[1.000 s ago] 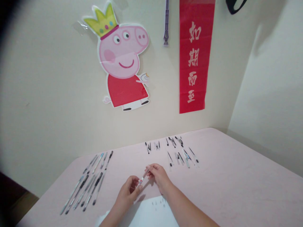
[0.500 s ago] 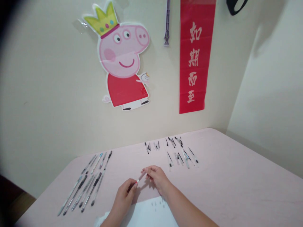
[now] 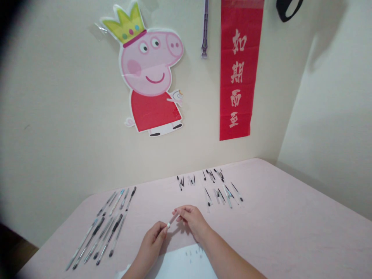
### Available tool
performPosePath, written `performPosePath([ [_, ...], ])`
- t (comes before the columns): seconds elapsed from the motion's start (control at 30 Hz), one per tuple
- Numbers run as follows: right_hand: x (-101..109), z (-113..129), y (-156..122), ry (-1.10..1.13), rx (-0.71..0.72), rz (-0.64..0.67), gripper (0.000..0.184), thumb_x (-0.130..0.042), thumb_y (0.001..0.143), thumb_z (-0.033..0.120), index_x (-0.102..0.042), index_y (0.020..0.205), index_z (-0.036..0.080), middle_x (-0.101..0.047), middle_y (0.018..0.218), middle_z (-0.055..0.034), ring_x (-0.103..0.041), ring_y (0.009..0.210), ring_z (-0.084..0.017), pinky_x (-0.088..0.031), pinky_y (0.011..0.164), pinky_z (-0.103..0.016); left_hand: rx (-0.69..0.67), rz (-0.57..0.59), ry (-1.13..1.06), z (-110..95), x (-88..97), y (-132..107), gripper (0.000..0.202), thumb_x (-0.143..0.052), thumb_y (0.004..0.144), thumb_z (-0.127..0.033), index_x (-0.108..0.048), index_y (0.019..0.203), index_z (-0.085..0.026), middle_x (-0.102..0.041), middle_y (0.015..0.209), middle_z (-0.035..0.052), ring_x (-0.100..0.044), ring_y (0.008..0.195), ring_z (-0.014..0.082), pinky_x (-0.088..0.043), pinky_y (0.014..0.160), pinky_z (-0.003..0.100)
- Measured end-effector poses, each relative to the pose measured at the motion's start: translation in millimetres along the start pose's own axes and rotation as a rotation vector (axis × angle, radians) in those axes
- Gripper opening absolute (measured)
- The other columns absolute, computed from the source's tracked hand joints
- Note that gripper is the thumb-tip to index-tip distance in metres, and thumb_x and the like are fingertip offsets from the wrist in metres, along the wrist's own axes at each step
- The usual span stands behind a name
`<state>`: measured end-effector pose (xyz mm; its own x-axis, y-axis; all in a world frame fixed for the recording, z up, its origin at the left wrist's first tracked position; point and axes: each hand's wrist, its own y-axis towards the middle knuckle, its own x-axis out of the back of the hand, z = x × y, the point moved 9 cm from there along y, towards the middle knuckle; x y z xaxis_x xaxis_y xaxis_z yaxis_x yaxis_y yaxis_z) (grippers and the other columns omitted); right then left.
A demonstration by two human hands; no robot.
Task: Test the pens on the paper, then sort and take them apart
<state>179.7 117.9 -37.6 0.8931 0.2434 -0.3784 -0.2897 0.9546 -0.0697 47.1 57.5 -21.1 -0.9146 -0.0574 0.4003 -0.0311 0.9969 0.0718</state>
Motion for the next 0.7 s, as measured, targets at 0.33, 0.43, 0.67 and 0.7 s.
performPosePath([
  [0.33,-8.0,4.8,-4.7,0.107,-0.034,0.009,0.043,-0.077,0.058,0.047,-0.070,0.084,0.014,-0.069,0.085,-0.0091,-0.052,0.055,-0.009,-0.035,0.047,-0.020,-0.031,-0.015,-0.011,-4.3,1.8,0.5,0.034,-0.048,0.079,-0.048,-0.060,0.071,-0.017,-0.054,0.063,0.0008,-0.048,0.061,0.0150,-0.036,0.058,0.024],
  [0.43,-4.7,0.4,-2.1,0.090,-0.038,-0.004,0.035,-0.079,0.057,0.044,-0.065,0.072,0.015,-0.061,0.062,0.0000,-0.046,0.049,-0.007,-0.031,0.046,-0.020,-0.044,-0.040,0.023,-8.3,3.6,-0.4,0.031,-0.049,0.079,-0.045,-0.060,0.071,-0.018,-0.055,0.063,0.0010,-0.048,0.062,0.0155,-0.036,0.059,0.025],
  [0.67,2.8,-6.5,1.9,-0.002,-0.034,-0.030,0.033,-0.079,0.056,0.041,-0.060,0.063,0.016,-0.050,0.049,0.0054,-0.038,0.045,-0.006,-0.026,0.046,-0.021,-0.027,-0.091,0.026,-7.5,9.4,-1.1,0.021,-0.060,0.071,-0.039,-0.057,0.066,-0.019,-0.055,0.062,0.0001,-0.048,0.062,0.0153,-0.036,0.060,0.025],
  [0.7,2.2,-6.5,1.3,-0.006,-0.041,-0.027,0.032,-0.079,0.056,0.041,-0.061,0.064,0.016,-0.051,0.050,0.0051,-0.038,0.045,-0.006,-0.026,0.047,-0.021,-0.031,-0.092,0.028,-6.6,10.0,-1.0,0.020,-0.061,0.070,-0.038,-0.057,0.065,-0.019,-0.055,0.062,0.0000,-0.048,0.061,0.0152,-0.036,0.059,0.024],
])
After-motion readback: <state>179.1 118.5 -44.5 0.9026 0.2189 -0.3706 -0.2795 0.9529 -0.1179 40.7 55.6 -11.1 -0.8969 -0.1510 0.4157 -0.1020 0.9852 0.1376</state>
